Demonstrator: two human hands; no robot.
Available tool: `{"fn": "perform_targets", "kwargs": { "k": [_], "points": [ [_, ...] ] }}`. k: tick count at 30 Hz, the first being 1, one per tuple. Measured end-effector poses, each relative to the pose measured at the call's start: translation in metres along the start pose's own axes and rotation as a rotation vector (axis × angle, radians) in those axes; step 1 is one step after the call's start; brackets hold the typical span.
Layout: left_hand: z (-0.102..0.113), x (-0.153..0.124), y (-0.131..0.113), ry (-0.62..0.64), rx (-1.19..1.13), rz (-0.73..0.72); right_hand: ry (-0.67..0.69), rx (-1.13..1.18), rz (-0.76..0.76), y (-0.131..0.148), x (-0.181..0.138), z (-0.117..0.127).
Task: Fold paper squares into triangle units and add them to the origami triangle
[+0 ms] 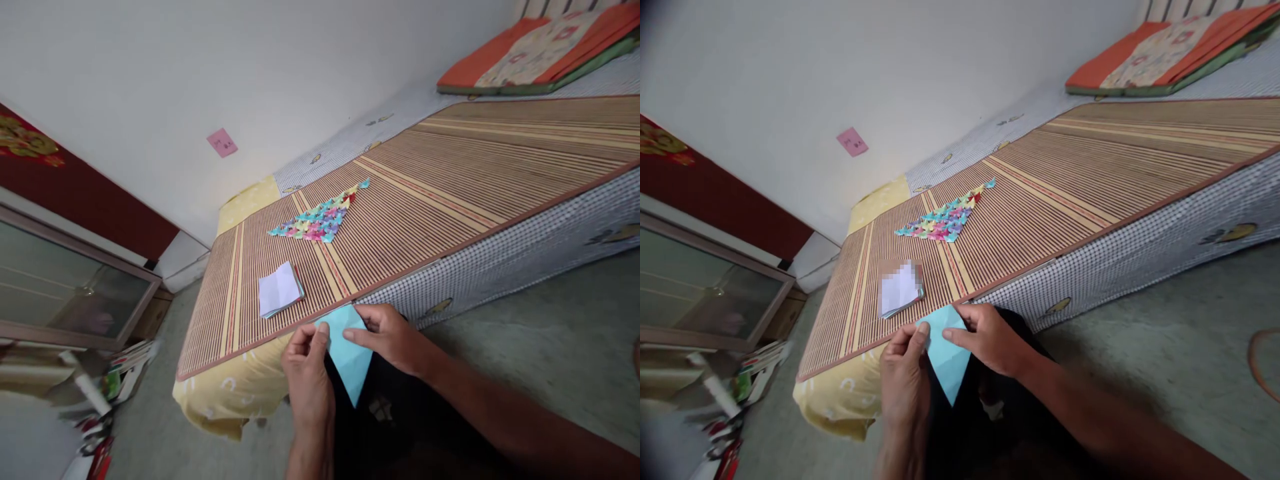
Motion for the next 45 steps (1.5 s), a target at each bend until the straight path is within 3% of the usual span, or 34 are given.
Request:
{"fn": "perform_targets", "kwargs": {
  "k": [6,12,15,19,22,24,27,33,36,38,39,41,43,45],
  "points": [
    [0.005,0.006,0.005,0.007,-0.018,0.0,-0.048,-0.083,-0.018,0.005,-0.008,0.018],
    [-0.001,0.003,0.002,0.126,0.024,-0.03,-0.149,-0.213,0.128,0.022,-0.01,0.017],
    [-0.004,0.003,0.0,0.171,0.036,-0.047,-0.217,-0.454,0.378,0.034,-0.013,0.008],
    [-0.001,0.0,-0.001,0.103,-0.014,-0.019,-0.321,-0.889,0.904,0.043,-0.024,-0.003],
    [-0.006,-0.009,-0.001,0.234,-0.113,0.141,-0.255,-1.12,1.035,0.035,-0.029,-0.009],
    [-0.01,-0.014,-0.006,0.291,-0.162,0.174,-0.174,-1.176,1.031,0.027,-0.03,-0.012],
    [-0.012,-0.014,-0.01,0.256,-0.227,0.186,-0.109,-1.184,1.005,0.019,-0.031,-0.019],
    [0.0,-0.002,-0.01,0.166,-0.193,0.192,-0.109,-1.074,0.934,0.033,-0.045,-0.012],
    [0.008,0.001,-0.011,0.11,-0.243,0.209,-0.423,-0.776,0.762,0.04,-0.045,0.024],
    [0.011,0.001,-0.012,0.11,-0.276,0.225,-0.619,-0.598,0.449,0.033,-0.037,0.051],
    [0.01,0.001,-0.013,0.137,-0.279,0.235,-0.567,-0.499,0.305,0.027,-0.031,0.058],
    [0.006,0.0,-0.016,0.237,-0.253,0.258,-0.303,-0.307,0.126,0.018,-0.02,0.061],
    [0.002,-0.001,-0.017,0.351,-0.202,0.276,-0.091,-0.232,0.135,0.019,-0.017,0.055],
    [0.0,-0.001,-0.017,0.438,-0.16,0.286,0.068,-0.268,0.243,0.028,-0.02,0.044]
  ]
}}
Point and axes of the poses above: each hand's wrist, its own x-axis towards the middle knuckle, its own z-axis out of the back of the hand, y = z × x, the point moved 3 cm from there along x, towards the middle knuckle, and after that the axes turned 1 degree about -y, right-handed, at the moved point
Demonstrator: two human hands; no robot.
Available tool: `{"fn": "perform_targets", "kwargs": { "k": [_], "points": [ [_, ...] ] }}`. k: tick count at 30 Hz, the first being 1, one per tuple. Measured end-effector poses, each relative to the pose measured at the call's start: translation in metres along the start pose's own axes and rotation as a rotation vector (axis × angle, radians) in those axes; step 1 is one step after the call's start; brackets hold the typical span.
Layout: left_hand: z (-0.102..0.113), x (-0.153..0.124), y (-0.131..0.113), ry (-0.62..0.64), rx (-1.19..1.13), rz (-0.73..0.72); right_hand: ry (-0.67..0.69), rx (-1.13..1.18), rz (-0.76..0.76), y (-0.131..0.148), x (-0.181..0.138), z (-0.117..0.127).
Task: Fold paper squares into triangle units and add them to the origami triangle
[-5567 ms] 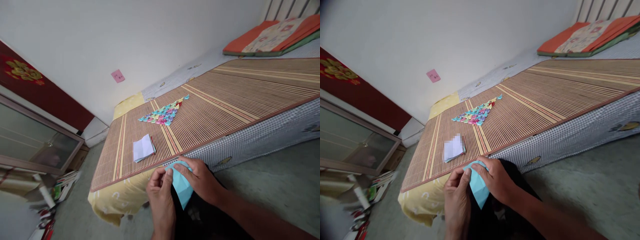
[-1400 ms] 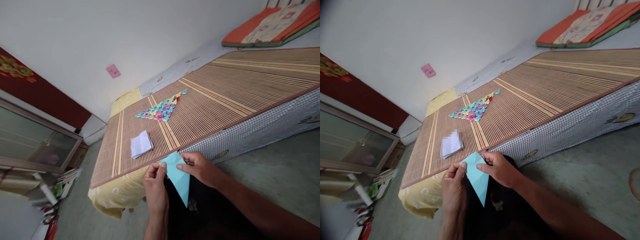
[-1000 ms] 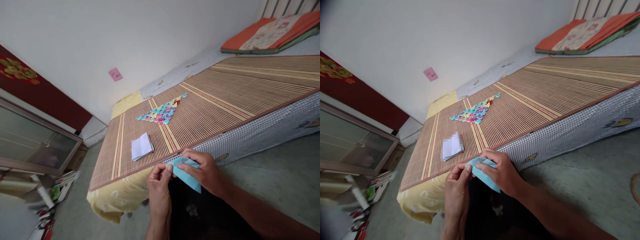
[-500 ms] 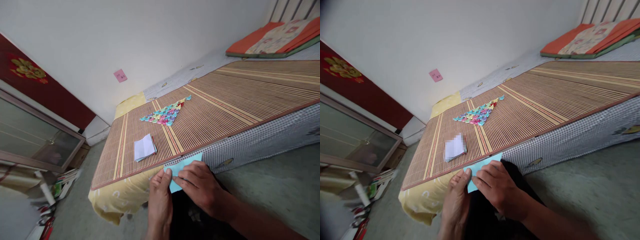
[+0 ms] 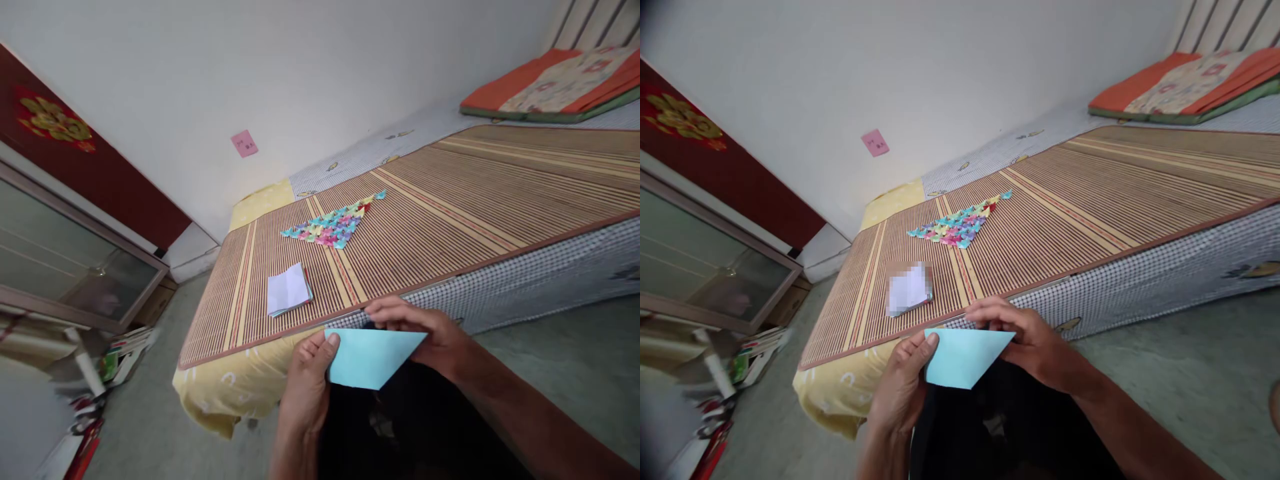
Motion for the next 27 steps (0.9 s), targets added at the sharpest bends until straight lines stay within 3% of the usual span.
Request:
{"fn": "perform_targets", "kwargs": {
  "k": [4,10,19,22,27],
  "points": [
    [0.003,0.002,0.005,0.081,0.07,0.041,0.205,-0.136,0.102,0.02,0.0,-0.014],
    [0.008,0.003,0.009,0.104,0.186,0.098,0.247,-0.315,0.181,0.032,0.0,-0.022],
    [0.009,0.004,0.007,0.292,0.253,0.21,0.464,-0.45,0.268,0.046,-0.007,-0.03],
    [0.011,0.004,0.007,0.293,0.283,0.185,0.393,-0.43,0.228,0.041,-0.007,-0.032],
    [0.008,0.001,0.005,0.196,0.27,0.059,0.09,-0.423,0.079,0.031,-0.006,-0.033]
  ]
}}
Point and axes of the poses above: each hand's wrist, its own x-axis towards the middle knuckle, its own z-axis out of the back of the hand, y = z × x, the point moved 3 cm from there along x, towards the middle knuckle, and after that the axes turned 1 degree about -y, right-handed, at the moved point
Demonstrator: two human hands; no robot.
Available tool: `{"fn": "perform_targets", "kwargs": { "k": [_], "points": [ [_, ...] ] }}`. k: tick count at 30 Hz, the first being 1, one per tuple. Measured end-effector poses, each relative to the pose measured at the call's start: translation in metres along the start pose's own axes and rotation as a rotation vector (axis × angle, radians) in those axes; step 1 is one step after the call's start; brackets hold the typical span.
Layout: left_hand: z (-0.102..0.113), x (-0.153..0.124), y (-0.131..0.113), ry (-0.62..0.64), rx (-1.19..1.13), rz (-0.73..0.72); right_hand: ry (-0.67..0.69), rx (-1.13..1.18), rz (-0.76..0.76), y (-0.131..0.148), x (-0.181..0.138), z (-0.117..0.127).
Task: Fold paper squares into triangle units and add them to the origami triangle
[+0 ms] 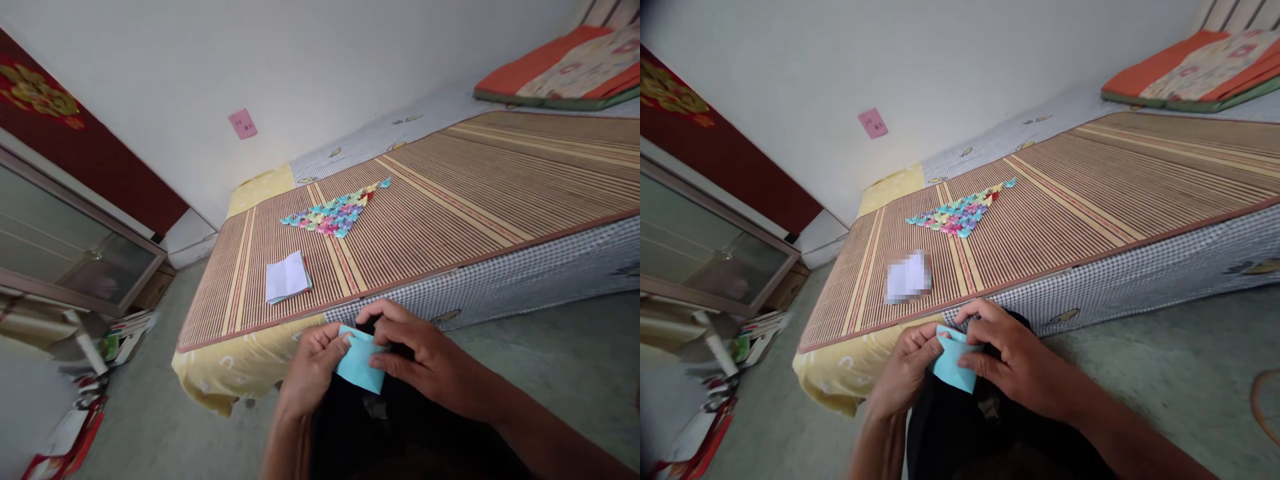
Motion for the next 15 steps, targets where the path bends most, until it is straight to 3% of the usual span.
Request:
{"fn": "perform_targets", "kwargs": {
  "k": [5,15],
  "points": [
    [-0.009,-0.005,-0.002,-0.073,-0.006,-0.052,-0.064,-0.01,-0.06,0.002,0.003,-0.008],
    [-0.011,-0.006,-0.002,0.01,-0.064,-0.003,-0.128,-0.1,-0.01,0.003,0.008,-0.006]
  ]
}}
Point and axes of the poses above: each hand's wrist, its own x-axis towards the middle knuckle, its own z-axis out of the back of the hand, y = z × x, the point moved 3 cm from there along x, towards the middle knuckle, and after that the axes turned 1 degree about -y, right-handed, at the moved point
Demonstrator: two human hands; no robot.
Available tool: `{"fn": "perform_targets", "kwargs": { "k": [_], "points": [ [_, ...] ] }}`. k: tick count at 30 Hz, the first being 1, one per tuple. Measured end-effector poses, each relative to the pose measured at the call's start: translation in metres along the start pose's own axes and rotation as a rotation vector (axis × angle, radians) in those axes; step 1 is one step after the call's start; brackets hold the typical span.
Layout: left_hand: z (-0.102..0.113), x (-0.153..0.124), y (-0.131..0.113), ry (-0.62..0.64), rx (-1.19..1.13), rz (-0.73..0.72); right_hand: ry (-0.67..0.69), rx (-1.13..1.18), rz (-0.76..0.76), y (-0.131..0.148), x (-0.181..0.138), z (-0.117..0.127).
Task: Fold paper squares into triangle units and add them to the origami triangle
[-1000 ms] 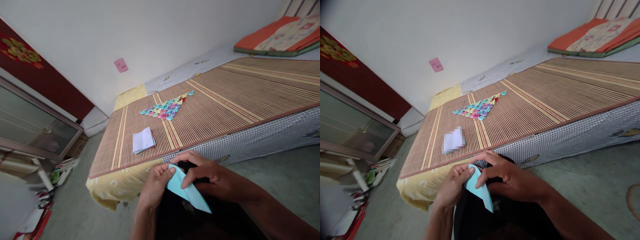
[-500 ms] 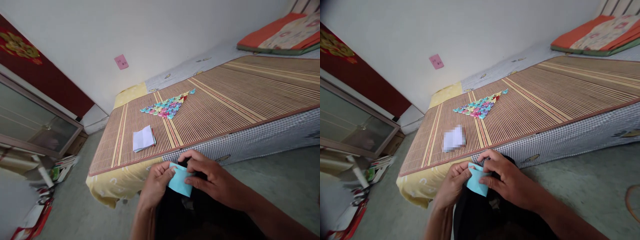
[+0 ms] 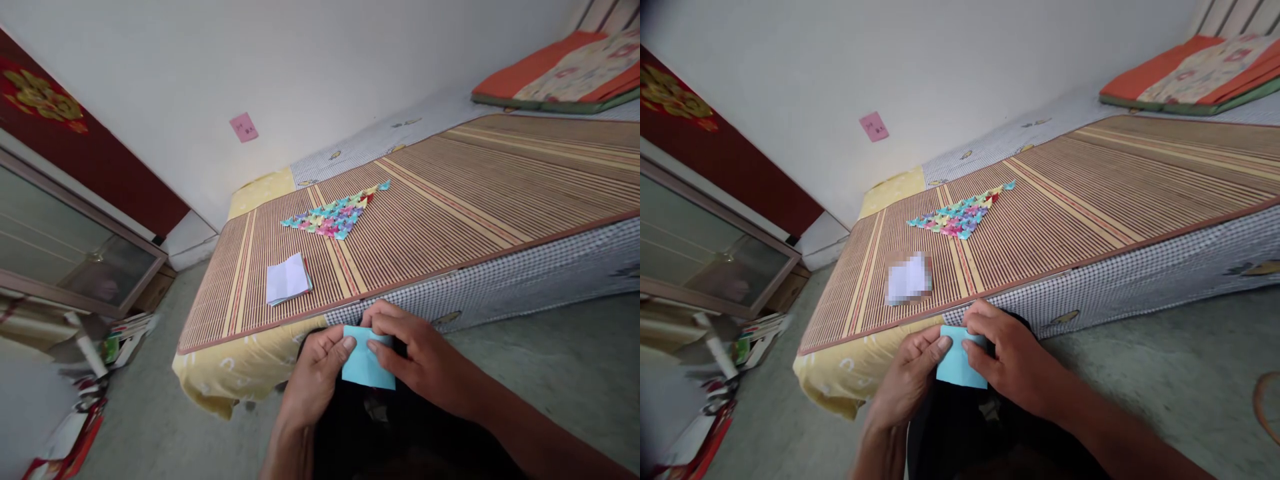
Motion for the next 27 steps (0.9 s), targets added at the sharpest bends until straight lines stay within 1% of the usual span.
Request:
{"fn": "perform_targets", "kwargs": {
  "k": [11,15,19,22,24,27],
  "points": [
    [-0.005,0.004,0.003,-0.026,-0.04,-0.007,0.087,0.001,-0.001,0.001,0.002,0.004],
    [-0.005,0.005,0.005,-0.018,-0.032,0.005,0.083,-0.011,0.012,0.001,0.002,0.005],
    [-0.005,0.006,0.005,-0.061,-0.022,-0.025,0.076,-0.017,0.021,0.0,0.002,0.003],
    [-0.005,0.007,0.006,-0.138,-0.042,-0.067,0.013,-0.019,-0.029,-0.005,0.0,0.002],
    [-0.005,0.007,0.007,-0.217,-0.063,-0.107,-0.071,0.015,-0.102,-0.01,-0.002,0.0],
    [-0.008,0.005,0.008,-0.321,-0.049,-0.171,-0.205,0.13,-0.205,-0.017,-0.002,-0.002]
  ]
}}
Point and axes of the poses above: each hand's wrist, its own x-axis towards the middle knuckle, its own z-axis out of the back of the hand, y = z × x, the point moved 3 cm from there along x, towards the middle knuckle, and after that the axes turned 1 degree about -y, right-handed, at the moved point
